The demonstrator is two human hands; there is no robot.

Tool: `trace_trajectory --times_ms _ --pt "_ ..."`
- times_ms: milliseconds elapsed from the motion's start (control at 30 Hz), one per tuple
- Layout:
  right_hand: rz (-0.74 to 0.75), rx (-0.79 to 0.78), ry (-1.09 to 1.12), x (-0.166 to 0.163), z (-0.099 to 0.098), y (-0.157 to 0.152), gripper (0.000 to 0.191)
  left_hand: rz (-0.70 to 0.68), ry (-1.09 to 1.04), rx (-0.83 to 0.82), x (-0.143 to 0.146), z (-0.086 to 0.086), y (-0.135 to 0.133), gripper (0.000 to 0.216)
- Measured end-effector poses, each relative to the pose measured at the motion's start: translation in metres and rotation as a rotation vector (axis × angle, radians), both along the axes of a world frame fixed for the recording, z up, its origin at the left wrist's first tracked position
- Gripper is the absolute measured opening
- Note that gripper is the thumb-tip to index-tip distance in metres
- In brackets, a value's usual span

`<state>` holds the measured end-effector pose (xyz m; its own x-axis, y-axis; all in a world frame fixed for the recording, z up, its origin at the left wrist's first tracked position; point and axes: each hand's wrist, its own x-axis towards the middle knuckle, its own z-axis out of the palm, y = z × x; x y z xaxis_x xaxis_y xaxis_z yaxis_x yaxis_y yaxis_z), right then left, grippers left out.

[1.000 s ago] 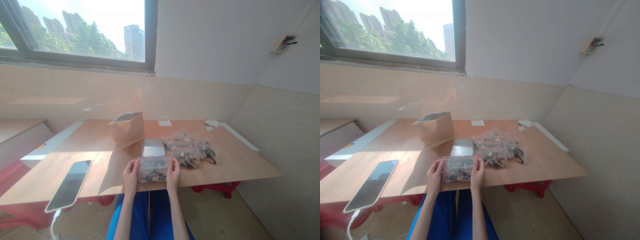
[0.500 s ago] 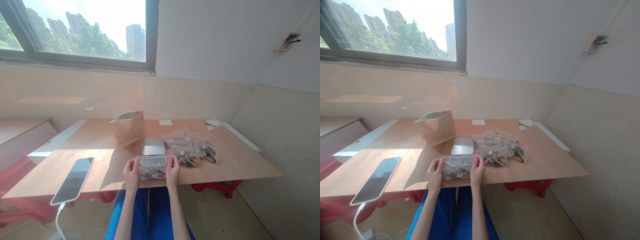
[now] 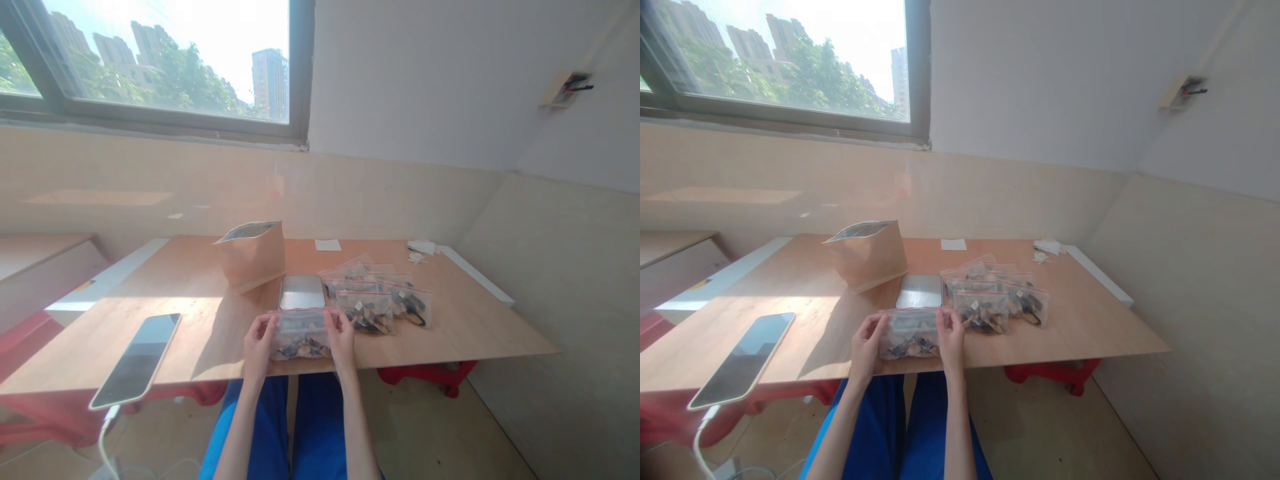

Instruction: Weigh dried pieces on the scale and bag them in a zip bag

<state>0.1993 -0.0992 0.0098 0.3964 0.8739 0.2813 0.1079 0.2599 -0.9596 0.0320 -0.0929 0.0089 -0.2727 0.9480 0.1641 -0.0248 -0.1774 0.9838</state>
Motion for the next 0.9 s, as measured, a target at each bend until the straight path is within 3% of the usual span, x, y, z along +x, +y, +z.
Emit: trace_trajectory --times_ms 433,900 --pt "0.075 -0.009 -0.051 0.002 0.006 -0.006 0.034 0.084 0.08 0.011 -0.009 0.011 -0.007 0.034" --pt "0.221 -0.032 0.059 -0.004 0.013 -0.005 0.028 -0.124 0.038 -0.053 -0.014 0.021 -0.009 0.039"
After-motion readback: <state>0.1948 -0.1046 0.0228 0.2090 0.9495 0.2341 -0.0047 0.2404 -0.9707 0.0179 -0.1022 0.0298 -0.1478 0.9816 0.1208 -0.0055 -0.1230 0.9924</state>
